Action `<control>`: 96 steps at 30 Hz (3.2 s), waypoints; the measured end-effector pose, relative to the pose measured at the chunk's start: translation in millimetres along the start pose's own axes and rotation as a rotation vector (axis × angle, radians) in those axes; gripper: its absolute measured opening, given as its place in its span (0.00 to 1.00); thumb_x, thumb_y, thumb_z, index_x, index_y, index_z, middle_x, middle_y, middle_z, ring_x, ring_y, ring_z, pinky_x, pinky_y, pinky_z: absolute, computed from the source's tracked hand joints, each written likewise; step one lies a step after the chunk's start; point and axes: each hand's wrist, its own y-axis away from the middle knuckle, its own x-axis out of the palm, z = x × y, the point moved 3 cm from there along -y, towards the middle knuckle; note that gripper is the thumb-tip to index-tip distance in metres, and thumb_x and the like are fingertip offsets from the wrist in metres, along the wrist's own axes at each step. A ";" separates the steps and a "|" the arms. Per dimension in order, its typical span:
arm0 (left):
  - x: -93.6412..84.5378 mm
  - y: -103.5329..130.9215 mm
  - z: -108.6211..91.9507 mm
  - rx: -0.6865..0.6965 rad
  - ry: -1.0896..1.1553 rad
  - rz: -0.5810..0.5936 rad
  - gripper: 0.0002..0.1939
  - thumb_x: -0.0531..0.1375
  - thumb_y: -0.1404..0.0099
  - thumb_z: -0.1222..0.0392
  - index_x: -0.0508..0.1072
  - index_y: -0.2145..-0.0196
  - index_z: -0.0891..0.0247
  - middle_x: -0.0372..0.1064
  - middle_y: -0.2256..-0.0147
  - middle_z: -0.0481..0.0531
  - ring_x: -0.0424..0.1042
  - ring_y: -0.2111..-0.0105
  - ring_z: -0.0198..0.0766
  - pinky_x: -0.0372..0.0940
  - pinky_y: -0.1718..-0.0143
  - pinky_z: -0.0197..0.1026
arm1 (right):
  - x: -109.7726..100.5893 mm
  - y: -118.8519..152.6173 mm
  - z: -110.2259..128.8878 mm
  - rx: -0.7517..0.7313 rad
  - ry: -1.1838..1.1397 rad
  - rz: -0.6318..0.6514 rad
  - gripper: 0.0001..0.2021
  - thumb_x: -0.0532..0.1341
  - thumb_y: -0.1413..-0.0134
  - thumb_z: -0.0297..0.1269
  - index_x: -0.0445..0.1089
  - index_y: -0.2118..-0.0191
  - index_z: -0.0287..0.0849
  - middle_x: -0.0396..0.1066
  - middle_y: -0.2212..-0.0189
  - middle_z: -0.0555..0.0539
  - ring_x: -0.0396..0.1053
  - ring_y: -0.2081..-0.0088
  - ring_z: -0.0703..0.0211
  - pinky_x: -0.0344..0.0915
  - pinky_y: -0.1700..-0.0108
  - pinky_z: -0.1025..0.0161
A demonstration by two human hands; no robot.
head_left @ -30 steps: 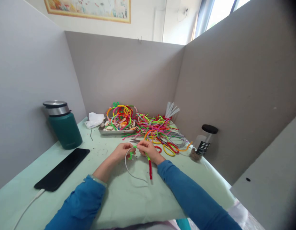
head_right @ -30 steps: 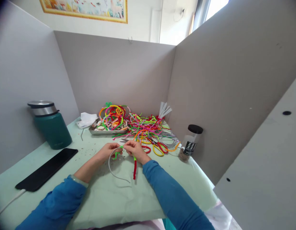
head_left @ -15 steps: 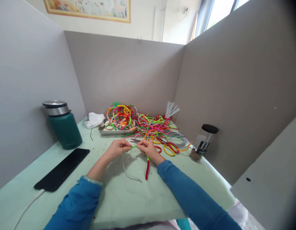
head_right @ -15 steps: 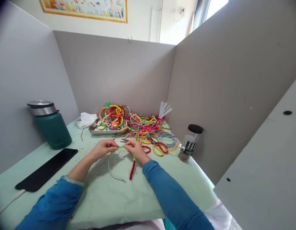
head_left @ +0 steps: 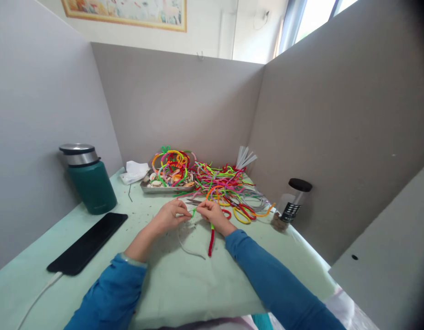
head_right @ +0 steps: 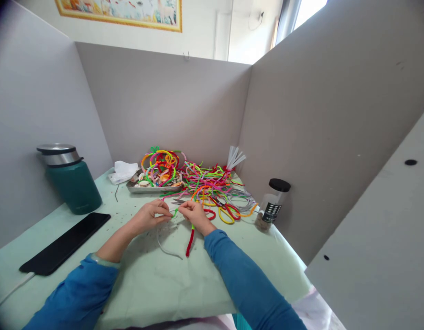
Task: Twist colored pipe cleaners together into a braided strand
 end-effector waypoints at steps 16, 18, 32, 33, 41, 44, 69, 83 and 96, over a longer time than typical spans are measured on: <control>-3.4 -1.4 -21.5 -0.063 0.027 -0.048 0.14 0.57 0.44 0.52 0.70 0.80 0.65 0.66 0.66 0.52 0.65 0.64 0.36 0.58 0.59 0.37 | 3.4 2.5 5.8 0.056 -0.111 0.088 0.14 0.55 0.49 0.46 0.65 0.66 0.39 0.53 0.86 0.57 0.49 0.84 0.70 0.44 0.82 0.71; -3.2 -2.2 -18.5 -0.160 0.139 -0.031 0.17 0.53 0.42 0.50 0.70 0.78 0.65 0.67 0.69 0.51 0.66 0.67 0.35 0.59 0.63 0.36 | 4.8 3.4 8.7 0.050 -0.144 0.111 0.14 0.54 0.48 0.46 0.65 0.63 0.39 0.52 0.86 0.57 0.49 0.84 0.70 0.43 0.82 0.71; 25.8 2.1 3.0 -0.648 0.748 0.046 0.18 0.64 0.55 0.50 0.66 0.74 0.68 0.62 0.81 0.45 0.61 0.82 0.29 0.59 0.79 0.34 | 11.6 5.4 11.0 0.042 -0.052 0.125 0.12 0.56 0.50 0.45 0.63 0.70 0.40 0.53 0.86 0.58 0.46 0.85 0.71 0.42 0.82 0.71; 26.1 2.0 3.9 -0.646 0.736 0.034 0.18 0.63 0.54 0.50 0.66 0.74 0.68 0.61 0.81 0.45 0.60 0.82 0.29 0.59 0.80 0.34 | 11.6 5.3 10.7 0.041 -0.052 0.120 0.12 0.56 0.50 0.45 0.63 0.70 0.40 0.53 0.87 0.58 0.46 0.85 0.71 0.42 0.82 0.71; 24.2 1.9 4.8 -0.671 0.739 0.018 0.17 0.63 0.55 0.51 0.66 0.75 0.68 0.66 0.80 0.48 0.62 0.84 0.29 0.59 0.82 0.35 | 11.4 5.1 8.8 0.069 -0.075 0.141 0.12 0.56 0.50 0.44 0.63 0.70 0.39 0.54 0.86 0.57 0.46 0.85 0.71 0.42 0.82 0.71; 24.4 3.1 4.4 -0.707 0.788 0.020 0.16 0.64 0.54 0.53 0.65 0.74 0.68 0.69 0.77 0.52 0.62 0.86 0.29 0.57 0.83 0.34 | 11.5 4.9 9.8 0.058 -0.090 0.156 0.12 0.58 0.52 0.43 0.64 0.68 0.38 0.55 0.85 0.57 0.48 0.84 0.71 0.44 0.82 0.71; 16.8 4.6 -6.5 -0.641 1.225 0.074 0.15 0.64 0.51 0.57 0.69 0.66 0.65 0.59 0.78 0.45 0.62 0.77 0.29 0.65 0.68 0.42 | 8.7 6.8 12.1 0.105 -0.249 0.218 0.12 0.60 0.55 0.41 0.63 0.67 0.39 0.54 0.87 0.59 0.47 0.86 0.72 0.44 0.83 0.72; 6.7 1.1 15.8 -0.331 0.225 -0.022 0.10 0.60 0.50 0.54 0.70 0.77 0.66 0.65 0.79 0.47 0.61 0.78 0.32 0.54 0.75 0.34 | 8.3 5.0 5.4 0.035 0.046 0.119 0.11 0.59 0.52 0.39 0.68 0.64 0.38 0.54 0.86 0.57 0.48 0.84 0.71 0.43 0.82 0.71; 3.8 1.4 10.0 -0.314 -0.038 0.006 0.06 0.55 0.49 0.61 0.70 0.76 0.65 0.66 0.77 0.48 0.62 0.76 0.32 0.53 0.74 0.34 | 6.1 1.3 4.4 0.047 0.086 0.064 0.10 0.58 0.53 0.39 0.69 0.66 0.38 0.56 0.85 0.56 0.50 0.83 0.71 0.45 0.82 0.71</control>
